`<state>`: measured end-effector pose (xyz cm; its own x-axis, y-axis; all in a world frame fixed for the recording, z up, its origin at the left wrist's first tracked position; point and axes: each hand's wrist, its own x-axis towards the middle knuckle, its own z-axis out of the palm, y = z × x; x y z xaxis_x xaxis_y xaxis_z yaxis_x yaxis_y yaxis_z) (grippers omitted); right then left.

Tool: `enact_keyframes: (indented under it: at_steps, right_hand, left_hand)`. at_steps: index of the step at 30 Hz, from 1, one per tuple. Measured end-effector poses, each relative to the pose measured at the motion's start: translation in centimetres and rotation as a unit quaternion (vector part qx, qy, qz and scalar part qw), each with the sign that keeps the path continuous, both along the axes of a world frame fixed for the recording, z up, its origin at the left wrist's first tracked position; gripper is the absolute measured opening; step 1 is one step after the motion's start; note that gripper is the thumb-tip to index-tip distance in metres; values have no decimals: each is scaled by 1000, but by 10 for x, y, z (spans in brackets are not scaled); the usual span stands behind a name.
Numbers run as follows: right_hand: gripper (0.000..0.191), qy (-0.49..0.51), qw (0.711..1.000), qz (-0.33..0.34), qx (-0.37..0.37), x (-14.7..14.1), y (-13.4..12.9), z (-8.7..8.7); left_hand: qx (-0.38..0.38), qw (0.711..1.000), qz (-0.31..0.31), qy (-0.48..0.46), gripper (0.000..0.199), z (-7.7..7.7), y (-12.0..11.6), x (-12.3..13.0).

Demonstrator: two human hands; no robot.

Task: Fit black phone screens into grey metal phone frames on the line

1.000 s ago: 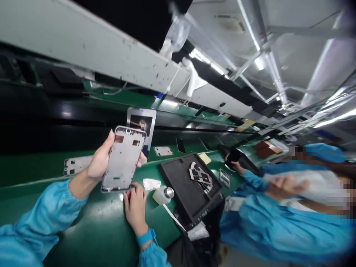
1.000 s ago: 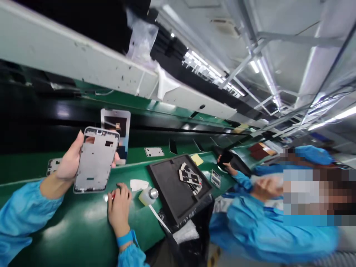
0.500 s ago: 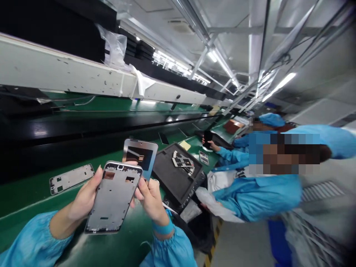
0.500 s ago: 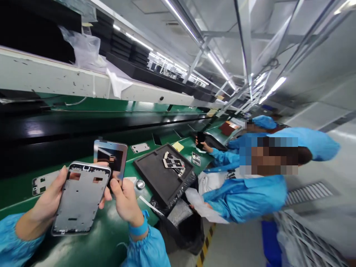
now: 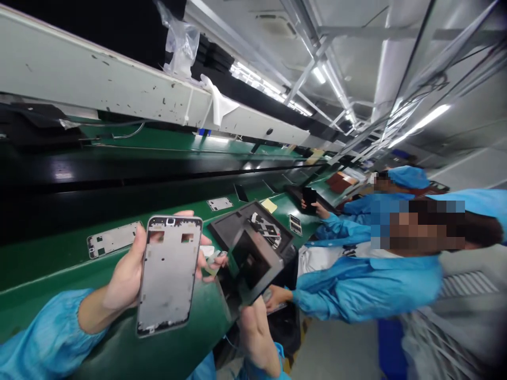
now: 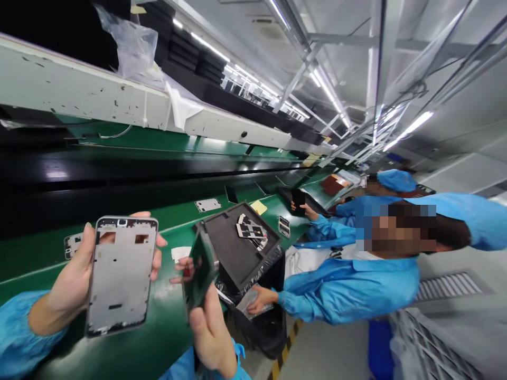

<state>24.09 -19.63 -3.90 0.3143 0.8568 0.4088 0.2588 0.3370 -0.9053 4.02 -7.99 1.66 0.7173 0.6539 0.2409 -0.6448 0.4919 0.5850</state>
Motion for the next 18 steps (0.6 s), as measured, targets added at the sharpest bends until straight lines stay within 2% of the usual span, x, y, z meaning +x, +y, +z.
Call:
enact_keyframes:
  at_steps: [2,4,7,10,18]
  right_hand:
    - [68,-62,996,59,3,1,3,9]
    - [76,-123,988,96,3,5,8,15]
    - [74,-183,977,106,-6,12,12,21]
    - [68,-236,966,102,1,19,9,25]
    - [65,-341,932,123,13,21,9,31]
  left_hand:
    - [1,998,62,17,57,-3,5,3]
    - [4,994,103,41,65,-5,12,6]
    - [9,987,151,46,79,-5,21,8]
    - [7,979,198,43,80,-3,27,7]
    - [52,977,205,-4,61,-8,35,2]
